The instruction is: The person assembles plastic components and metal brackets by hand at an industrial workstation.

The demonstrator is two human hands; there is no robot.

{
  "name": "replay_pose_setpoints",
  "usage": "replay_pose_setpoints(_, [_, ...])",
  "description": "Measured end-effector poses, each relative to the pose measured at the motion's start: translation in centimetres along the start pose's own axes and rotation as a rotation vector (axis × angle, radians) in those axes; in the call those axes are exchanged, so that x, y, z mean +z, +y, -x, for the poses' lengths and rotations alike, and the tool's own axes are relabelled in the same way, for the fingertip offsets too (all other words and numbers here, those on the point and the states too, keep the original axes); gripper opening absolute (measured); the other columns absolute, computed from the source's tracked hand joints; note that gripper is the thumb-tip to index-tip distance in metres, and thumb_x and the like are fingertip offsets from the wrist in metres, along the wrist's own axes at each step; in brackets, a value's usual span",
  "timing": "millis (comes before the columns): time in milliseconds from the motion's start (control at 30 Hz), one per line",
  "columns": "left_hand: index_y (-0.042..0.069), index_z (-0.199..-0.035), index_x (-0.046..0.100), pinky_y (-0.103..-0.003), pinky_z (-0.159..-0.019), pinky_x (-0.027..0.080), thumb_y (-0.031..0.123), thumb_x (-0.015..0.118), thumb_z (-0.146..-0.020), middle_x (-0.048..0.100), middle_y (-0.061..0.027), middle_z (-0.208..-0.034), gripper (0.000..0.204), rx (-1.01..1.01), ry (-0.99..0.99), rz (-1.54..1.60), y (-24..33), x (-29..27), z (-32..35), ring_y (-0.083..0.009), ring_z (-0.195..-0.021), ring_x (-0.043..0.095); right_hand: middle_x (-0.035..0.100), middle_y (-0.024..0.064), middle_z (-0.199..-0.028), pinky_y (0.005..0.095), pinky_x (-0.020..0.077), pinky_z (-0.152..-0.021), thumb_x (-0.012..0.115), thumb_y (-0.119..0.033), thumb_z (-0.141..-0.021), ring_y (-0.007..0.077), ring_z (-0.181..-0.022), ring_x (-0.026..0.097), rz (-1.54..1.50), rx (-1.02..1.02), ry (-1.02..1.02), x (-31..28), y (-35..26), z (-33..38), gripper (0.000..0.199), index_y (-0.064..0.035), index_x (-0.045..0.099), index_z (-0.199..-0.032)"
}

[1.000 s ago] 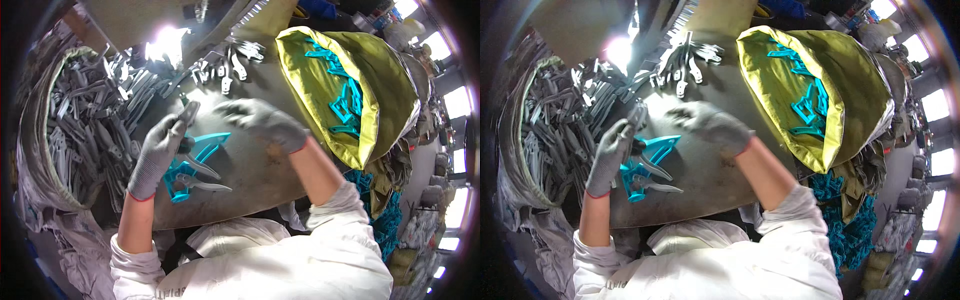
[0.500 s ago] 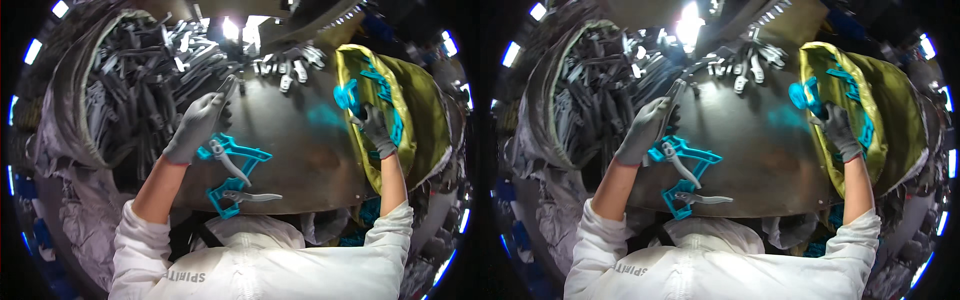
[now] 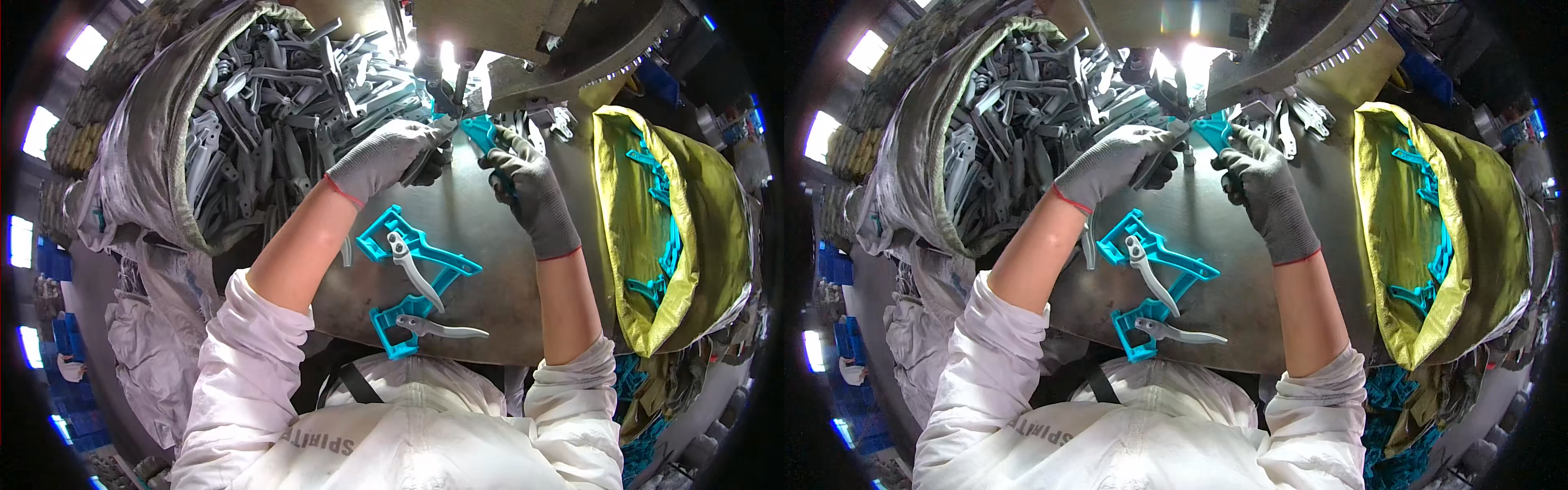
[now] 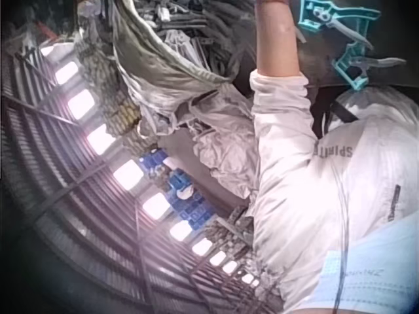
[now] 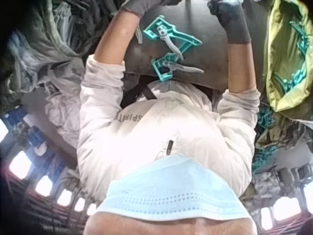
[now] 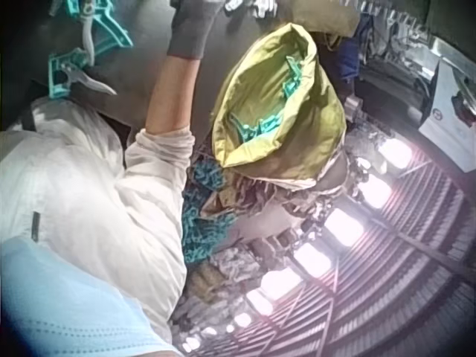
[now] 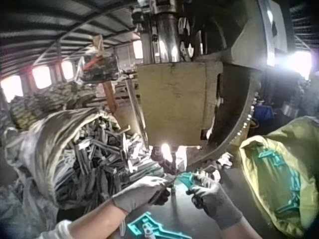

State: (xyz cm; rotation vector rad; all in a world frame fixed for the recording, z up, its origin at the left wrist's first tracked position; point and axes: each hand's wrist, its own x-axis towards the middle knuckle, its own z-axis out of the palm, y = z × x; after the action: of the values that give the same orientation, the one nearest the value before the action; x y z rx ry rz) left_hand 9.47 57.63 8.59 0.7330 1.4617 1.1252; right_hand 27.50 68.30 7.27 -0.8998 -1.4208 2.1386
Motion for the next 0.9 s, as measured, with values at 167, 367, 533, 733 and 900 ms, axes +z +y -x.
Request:
replay_pose_setpoints(167, [0.002,-0.087,0.061,-0.028,-0.055,0.05,0.049,0.059,-0.085,0.061,-0.0078,-0.072,0.046,-0.051,0.011,-0.105,0.5,-0.1,0.0,-0.0144,-0.059,0.06,0.06,0.007,-0.079,0.0204,0.0361,-0.041,0.054,-0.005,-0.085,0.0062,-0.049,0.047,0.044,-0.057,0.006,0.5,0.5,0.5,0.057,0.0024,0.032,-0.137])
replay_pose_setpoints(367, [0.0,-0.087,0.06,-0.027,-0.056,0.052,0.047,0.054,-0.089,0.063,-0.0081,-0.073,0.047,-0.047,-0.02,-0.118,0.0,-0.4,0.1,-0.0142,-0.06,0.062,0.06,0.0074,-0.08,0.02,0.0369,-0.041,0.053,-0.004,-0.084,0.0062,-0.05,0.048,0.093,-0.035,0.002,0.0,0.5,0.3,0.057,0.0016,0.031,-0.137])
replay_pose_setpoints(533, [0.0,-0.089,0.061,-0.027,-0.057,0.053,0.04,0.055,-0.09,0.063,-0.0076,-0.073,0.041,-0.04,0.035,-0.025,-1.0,0.1,-0.3,-0.0146,-0.062,0.063,0.058,0.0054,-0.074,0.0207,0.0354,-0.038,0.054,0.0,-0.081,0.0063,-0.045,0.046,0.056,-0.082,-0.04,0.7,1.2,-0.1,0.059,0.0041,0.033,-0.136])
replay_pose_setpoints(733, [-0.002,-0.086,0.063,-0.029,-0.056,0.046,0.04,0.062,-0.085,0.063,-0.0103,-0.075,0.043,-0.001,0.019,-0.592,-1.0,0.3,1.1,-0.0176,-0.065,0.062,0.057,0.0021,-0.073,0.0202,0.0364,-0.039,0.057,-0.004,-0.08,0.0049,-0.047,0.046,0.202,0.038,-0.008,0.6,2.5,-0.8,0.053,-0.0004,0.042,-0.131])
replay_pose_setpoints(900, [0.008,-0.121,0.051,-0.037,-0.097,0.04,0.025,0.075,-0.067,0.055,-0.0162,-0.114,0.061,0.321,-0.286,-1.632,-3.2,1.0,6.7,-0.03,-0.113,0.05,0.059,0.0036,-0.076,0.0194,0.0351,-0.039,0.057,-0.005,-0.081,0.0044,-0.047,0.045,0.218,0.029,-0.018,0.1,2.9,-1.1,0.055,-0.0012,0.04,-0.133])
